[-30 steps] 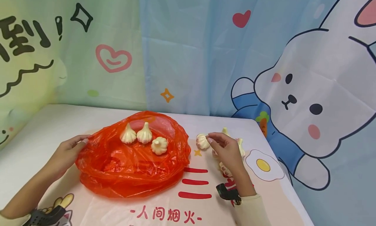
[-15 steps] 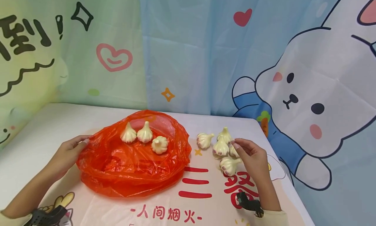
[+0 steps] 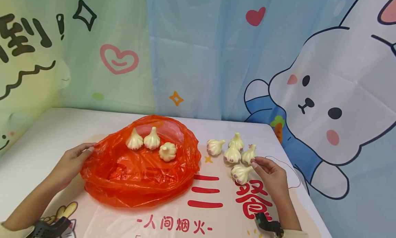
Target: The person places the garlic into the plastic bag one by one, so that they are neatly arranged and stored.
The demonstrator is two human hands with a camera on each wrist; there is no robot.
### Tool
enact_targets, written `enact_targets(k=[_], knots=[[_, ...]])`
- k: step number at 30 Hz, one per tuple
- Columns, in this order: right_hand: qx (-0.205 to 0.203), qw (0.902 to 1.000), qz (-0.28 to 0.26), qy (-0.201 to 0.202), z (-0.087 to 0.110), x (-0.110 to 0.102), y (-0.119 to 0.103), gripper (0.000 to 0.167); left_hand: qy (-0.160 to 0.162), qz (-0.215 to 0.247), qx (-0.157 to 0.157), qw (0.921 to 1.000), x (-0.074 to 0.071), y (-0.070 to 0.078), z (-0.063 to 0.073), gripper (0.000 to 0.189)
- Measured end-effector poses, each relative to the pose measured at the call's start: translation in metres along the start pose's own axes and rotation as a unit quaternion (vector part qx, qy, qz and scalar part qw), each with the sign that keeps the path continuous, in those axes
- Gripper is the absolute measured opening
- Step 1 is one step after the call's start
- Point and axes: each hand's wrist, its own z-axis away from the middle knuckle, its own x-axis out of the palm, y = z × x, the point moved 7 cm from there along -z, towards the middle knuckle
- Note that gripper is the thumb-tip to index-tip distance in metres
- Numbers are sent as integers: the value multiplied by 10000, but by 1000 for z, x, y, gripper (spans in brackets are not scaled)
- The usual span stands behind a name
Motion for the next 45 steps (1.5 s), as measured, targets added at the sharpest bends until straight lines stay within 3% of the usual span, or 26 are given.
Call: enact_targets(k=[12, 19, 27, 39, 45], knots=[[324, 9981, 46, -531, 2, 11, 16, 60, 41, -84, 166, 9998, -3, 7, -1, 49], [163, 9982, 236, -529, 2, 14, 19, 58, 3, -77, 127, 9999, -2, 8, -1, 49], [438, 9971, -15, -619, 1, 14, 16, 62, -8, -67, 117, 9999, -3, 8, -2, 50], [-751, 9946, -447, -558, 3, 24, -35, 48, 5, -9, 36, 10000, -4, 2, -1, 50], [-1045, 9886, -795, -734, 3, 37, -63, 45, -3, 31, 75, 10000, -4, 0, 0, 50]])
